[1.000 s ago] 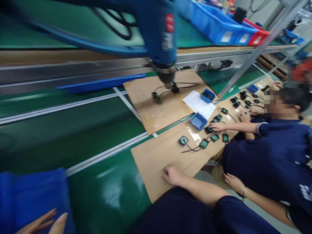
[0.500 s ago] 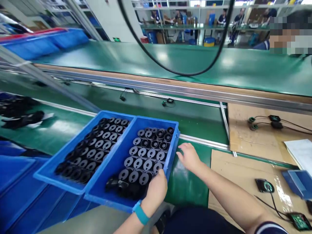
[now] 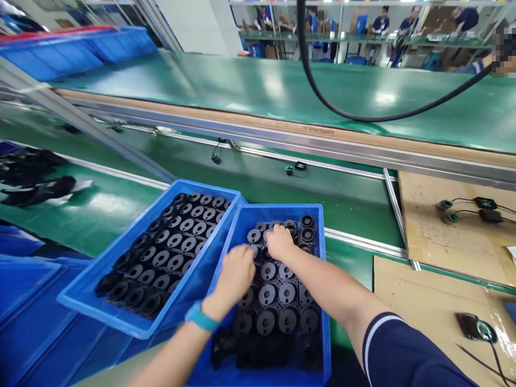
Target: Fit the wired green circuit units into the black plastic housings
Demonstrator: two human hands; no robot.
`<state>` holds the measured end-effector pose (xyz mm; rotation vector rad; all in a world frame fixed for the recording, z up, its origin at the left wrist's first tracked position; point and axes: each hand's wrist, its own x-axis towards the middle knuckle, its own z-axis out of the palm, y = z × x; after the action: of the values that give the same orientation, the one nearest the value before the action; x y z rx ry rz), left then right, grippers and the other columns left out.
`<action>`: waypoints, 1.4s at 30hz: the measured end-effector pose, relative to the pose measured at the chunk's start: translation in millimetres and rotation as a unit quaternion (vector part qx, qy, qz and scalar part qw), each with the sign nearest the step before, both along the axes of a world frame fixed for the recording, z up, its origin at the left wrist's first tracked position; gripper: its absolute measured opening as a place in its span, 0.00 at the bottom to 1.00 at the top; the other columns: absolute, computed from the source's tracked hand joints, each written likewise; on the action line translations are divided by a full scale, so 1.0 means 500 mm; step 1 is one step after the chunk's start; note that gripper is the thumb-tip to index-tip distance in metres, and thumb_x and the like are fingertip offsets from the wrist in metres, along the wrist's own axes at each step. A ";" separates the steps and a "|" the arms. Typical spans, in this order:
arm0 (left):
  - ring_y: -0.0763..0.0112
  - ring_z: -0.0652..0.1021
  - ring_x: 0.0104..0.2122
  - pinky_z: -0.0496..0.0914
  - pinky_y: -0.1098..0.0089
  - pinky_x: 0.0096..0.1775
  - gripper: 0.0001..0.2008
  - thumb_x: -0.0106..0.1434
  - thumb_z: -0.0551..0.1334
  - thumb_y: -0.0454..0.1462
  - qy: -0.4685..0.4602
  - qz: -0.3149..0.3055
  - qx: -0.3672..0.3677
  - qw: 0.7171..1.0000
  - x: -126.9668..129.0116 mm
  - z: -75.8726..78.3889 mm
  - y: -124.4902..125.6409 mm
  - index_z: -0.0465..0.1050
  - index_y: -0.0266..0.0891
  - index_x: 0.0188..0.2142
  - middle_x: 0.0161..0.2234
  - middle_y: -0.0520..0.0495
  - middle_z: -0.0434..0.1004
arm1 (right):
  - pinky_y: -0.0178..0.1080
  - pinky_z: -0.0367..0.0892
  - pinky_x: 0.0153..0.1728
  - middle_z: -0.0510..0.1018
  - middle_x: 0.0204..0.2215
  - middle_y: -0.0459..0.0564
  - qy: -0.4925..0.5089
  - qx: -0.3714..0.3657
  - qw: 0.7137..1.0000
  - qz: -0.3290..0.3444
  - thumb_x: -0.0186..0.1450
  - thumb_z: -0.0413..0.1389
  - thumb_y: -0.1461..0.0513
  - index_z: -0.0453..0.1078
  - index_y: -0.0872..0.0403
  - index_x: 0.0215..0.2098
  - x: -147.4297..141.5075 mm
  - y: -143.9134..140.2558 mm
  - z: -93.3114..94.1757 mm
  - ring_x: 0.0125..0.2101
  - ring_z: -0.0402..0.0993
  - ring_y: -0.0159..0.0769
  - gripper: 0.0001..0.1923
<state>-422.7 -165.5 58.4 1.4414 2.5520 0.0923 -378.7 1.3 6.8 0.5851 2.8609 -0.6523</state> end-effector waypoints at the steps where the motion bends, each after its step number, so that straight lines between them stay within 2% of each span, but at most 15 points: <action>1: 0.43 0.68 0.60 0.62 0.45 0.59 0.20 0.68 0.48 0.27 0.016 -0.021 -0.001 1.000 -0.063 -0.007 0.010 0.71 0.29 0.55 0.59 0.24 0.68 | 0.51 0.66 0.55 0.71 0.54 0.62 -0.007 0.005 1.000 0.007 0.70 0.58 0.60 0.74 0.58 0.52 -0.010 0.001 -0.001 0.55 0.68 0.51 0.14; 3: 0.44 0.68 0.60 0.58 0.44 0.62 0.18 0.67 0.52 0.29 0.031 -0.071 -0.014 0.997 -0.156 -0.025 0.034 0.72 0.32 0.53 0.57 0.27 0.69 | 0.50 0.67 0.54 0.72 0.53 0.61 -0.024 0.014 0.999 0.016 0.70 0.59 0.59 0.74 0.60 0.51 -0.026 0.002 -0.001 0.54 0.70 0.50 0.15; 6: 0.45 0.73 0.53 0.53 0.39 0.64 0.12 0.63 0.61 0.30 0.045 -0.124 -0.038 0.991 -0.214 -0.050 0.067 0.75 0.34 0.47 0.46 0.33 0.76 | 0.50 0.69 0.54 0.75 0.52 0.59 -0.046 0.017 0.998 0.028 0.69 0.62 0.57 0.75 0.60 0.50 -0.043 0.006 0.000 0.53 0.72 0.47 0.16; 10: 0.46 0.75 0.49 0.49 0.32 0.63 0.17 0.61 0.62 0.30 0.065 -0.138 -0.059 0.987 -0.214 -0.066 0.087 0.73 0.36 0.50 0.42 0.36 0.77 | 0.49 0.70 0.53 0.76 0.51 0.59 -0.053 0.003 0.998 0.032 0.68 0.63 0.60 0.74 0.61 0.49 -0.063 0.016 -0.004 0.51 0.74 0.45 0.15; 15: 0.49 0.76 0.48 0.45 0.33 0.65 0.15 0.63 0.64 0.34 0.077 -0.130 -0.075 0.986 -0.208 -0.074 0.093 0.72 0.37 0.50 0.43 0.38 0.77 | 0.50 0.67 0.56 0.75 0.50 0.64 0.016 -0.038 0.999 0.015 0.64 0.67 0.63 0.74 0.62 0.45 -0.061 0.029 0.013 0.53 0.72 0.50 0.14; 18: 0.50 0.77 0.47 0.43 0.34 0.66 0.13 0.64 0.63 0.35 0.077 -0.122 -0.074 0.987 -0.212 -0.083 0.090 0.73 0.36 0.48 0.42 0.38 0.77 | 0.49 0.65 0.57 0.76 0.48 0.62 0.071 -0.065 0.995 -0.026 0.66 0.65 0.59 0.71 0.59 0.42 0.001 0.053 0.041 0.53 0.71 0.48 0.13; 21: 0.50 0.78 0.45 0.42 0.35 0.66 0.11 0.64 0.63 0.34 0.069 -0.121 -0.069 0.988 -0.220 -0.095 0.086 0.75 0.35 0.46 0.39 0.38 0.77 | 0.42 0.72 0.44 0.78 0.40 0.54 0.089 -0.126 0.986 -0.069 0.72 0.57 0.53 0.66 0.57 0.47 0.114 0.084 0.068 0.41 0.76 0.39 0.16; 24: 0.50 0.79 0.43 0.39 0.34 0.66 0.10 0.62 0.63 0.33 0.053 -0.124 -0.068 0.988 -0.229 -0.104 0.085 0.76 0.36 0.44 0.37 0.40 0.78 | 0.34 0.71 0.31 0.79 0.36 0.50 0.073 -0.203 0.974 -0.065 0.75 0.46 0.59 0.61 0.56 0.51 0.224 0.102 0.088 0.33 0.78 0.33 0.11; 26: 0.50 0.79 0.42 0.38 0.32 0.65 0.10 0.61 0.64 0.33 0.045 -0.126 -0.071 0.989 -0.234 -0.106 0.089 0.75 0.36 0.43 0.36 0.40 0.78 | 0.33 0.70 0.29 0.80 0.35 0.50 0.052 -0.215 0.974 -0.049 0.73 0.43 0.64 0.63 0.56 0.48 0.267 0.096 0.096 0.31 0.78 0.32 0.09; 29: 0.49 0.80 0.40 0.39 0.31 0.65 0.07 0.60 0.65 0.34 0.036 -0.126 -0.075 0.989 -0.237 -0.103 0.097 0.74 0.37 0.39 0.34 0.40 0.79 | 0.37 0.70 0.36 0.80 0.36 0.52 0.018 -0.167 0.986 -0.021 0.71 0.48 0.65 0.68 0.56 0.42 0.287 0.063 0.107 0.35 0.77 0.36 0.07; 32: 0.51 0.80 0.38 0.46 0.34 0.65 0.04 0.58 0.65 0.34 0.020 -0.117 -0.066 0.991 -0.237 -0.092 0.104 0.71 0.38 0.33 0.31 0.42 0.79 | 0.48 0.67 0.47 0.79 0.41 0.62 -0.032 -0.081 0.996 0.021 0.67 0.58 0.64 0.73 0.59 0.40 0.279 0.018 0.113 0.45 0.75 0.49 0.06; 34: 0.52 0.80 0.38 0.52 0.38 0.64 0.05 0.59 0.64 0.36 0.005 -0.097 -0.045 0.994 -0.235 -0.078 0.103 0.68 0.39 0.29 0.30 0.42 0.78 | 0.53 0.64 0.50 0.78 0.42 0.69 -0.078 -0.029 0.995 0.047 0.63 0.61 0.67 0.76 0.63 0.38 0.272 -0.008 0.109 0.48 0.73 0.56 0.06; 38: 0.55 0.78 0.37 0.68 0.53 0.53 0.14 0.62 0.61 0.44 -0.031 -0.017 0.026 0.999 -0.213 -0.034 0.074 0.61 0.41 0.26 0.30 0.41 0.76 | 0.54 0.62 0.49 0.77 0.45 0.74 -0.135 0.042 0.987 0.072 0.61 0.60 0.70 0.78 0.67 0.42 0.270 -0.036 0.093 0.49 0.70 0.60 0.11; 42: 0.60 0.78 0.30 0.73 0.63 0.38 0.25 0.66 0.54 0.58 -0.100 0.107 0.085 0.986 -0.166 -0.002 0.014 0.56 0.43 0.24 0.25 0.45 0.74 | 0.51 0.62 0.47 0.76 0.45 0.71 -0.138 0.075 0.984 0.080 0.66 0.54 0.69 0.78 0.65 0.45 0.281 -0.042 0.085 0.49 0.70 0.57 0.13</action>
<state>-505.6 -158.2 57.2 1.1378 2.5717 0.4734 -238.3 -19.5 49.4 0.4224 2.6735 -0.3045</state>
